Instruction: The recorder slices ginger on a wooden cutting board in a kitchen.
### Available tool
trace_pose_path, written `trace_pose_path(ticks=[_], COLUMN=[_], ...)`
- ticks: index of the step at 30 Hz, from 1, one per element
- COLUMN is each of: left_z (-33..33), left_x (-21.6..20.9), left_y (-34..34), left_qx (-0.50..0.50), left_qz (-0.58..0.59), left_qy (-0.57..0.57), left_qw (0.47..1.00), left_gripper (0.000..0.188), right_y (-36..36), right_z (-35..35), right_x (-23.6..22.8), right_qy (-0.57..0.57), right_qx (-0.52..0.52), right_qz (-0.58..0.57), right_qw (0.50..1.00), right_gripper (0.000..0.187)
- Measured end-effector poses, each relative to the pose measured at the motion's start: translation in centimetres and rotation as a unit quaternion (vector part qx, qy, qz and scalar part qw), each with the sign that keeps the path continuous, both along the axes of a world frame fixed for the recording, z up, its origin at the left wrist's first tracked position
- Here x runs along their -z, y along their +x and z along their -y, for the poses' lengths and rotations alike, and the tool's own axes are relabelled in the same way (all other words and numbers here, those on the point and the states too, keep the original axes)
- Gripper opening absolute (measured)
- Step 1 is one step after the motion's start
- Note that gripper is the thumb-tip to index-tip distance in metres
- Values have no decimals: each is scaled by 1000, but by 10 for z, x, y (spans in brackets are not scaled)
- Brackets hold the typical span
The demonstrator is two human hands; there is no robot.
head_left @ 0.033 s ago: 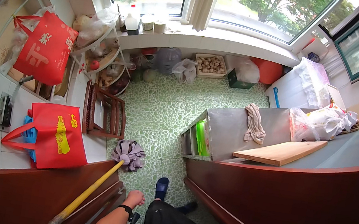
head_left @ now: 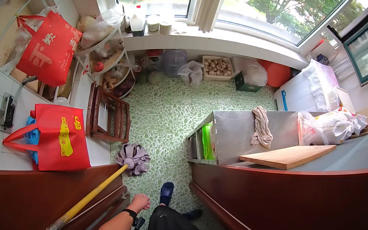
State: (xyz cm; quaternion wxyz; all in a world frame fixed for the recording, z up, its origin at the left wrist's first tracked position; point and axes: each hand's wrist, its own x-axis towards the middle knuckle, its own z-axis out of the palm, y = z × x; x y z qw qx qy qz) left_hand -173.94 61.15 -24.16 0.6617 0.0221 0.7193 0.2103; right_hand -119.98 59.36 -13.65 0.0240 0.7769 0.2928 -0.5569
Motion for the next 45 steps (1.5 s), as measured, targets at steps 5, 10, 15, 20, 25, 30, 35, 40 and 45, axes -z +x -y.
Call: trace_pose_path(ticks=[5, 10, 15, 20, 25, 30, 35, 40, 45], left_z=[9, 4, 35, 79, 36, 34, -21, -105, -164], left_x=[-1, -11, 12, 73, -10, -26, -18, -4, 21], left_y=[0, 25, 40, 38, 113, 78, 46, 44, 32], left_qx=[-30, 6, 94, 310, 169, 222, 302, 208, 200], left_qz=[-10, -56, -139, -272, -181, -216, -241, -163, -100], left_qy=[18, 10, -32, 95, 93, 75, 65, 103, 144], left_qw=[999, 998, 985, 906, 964, 948, 920, 959, 964], left_gripper=[19, 20, 22, 21, 20, 21, 21, 16, 17], right_y=[-55, 38, 65, 98, 141, 129, 93, 43, -21], right_z=[-42, 1, 34, 68, 154, 186, 192, 151, 101], right_x=[-65, 2, -10, -34, -6, 15, 16, 0, -26], right_qy=[60, 226, 115, 93, 9, 51, 68, 94, 129], right_qx=[-129, -595, -232, -191, -5, 21, 52, 60, 79], right_qz=[11, 116, 67, 10, 115, 36, 7, -2, -11], right_qw=[990, 762, 963, 977, 993, 998, 996, 994, 988], right_gripper=[25, 33, 32, 35, 35, 28, 24, 22, 24])
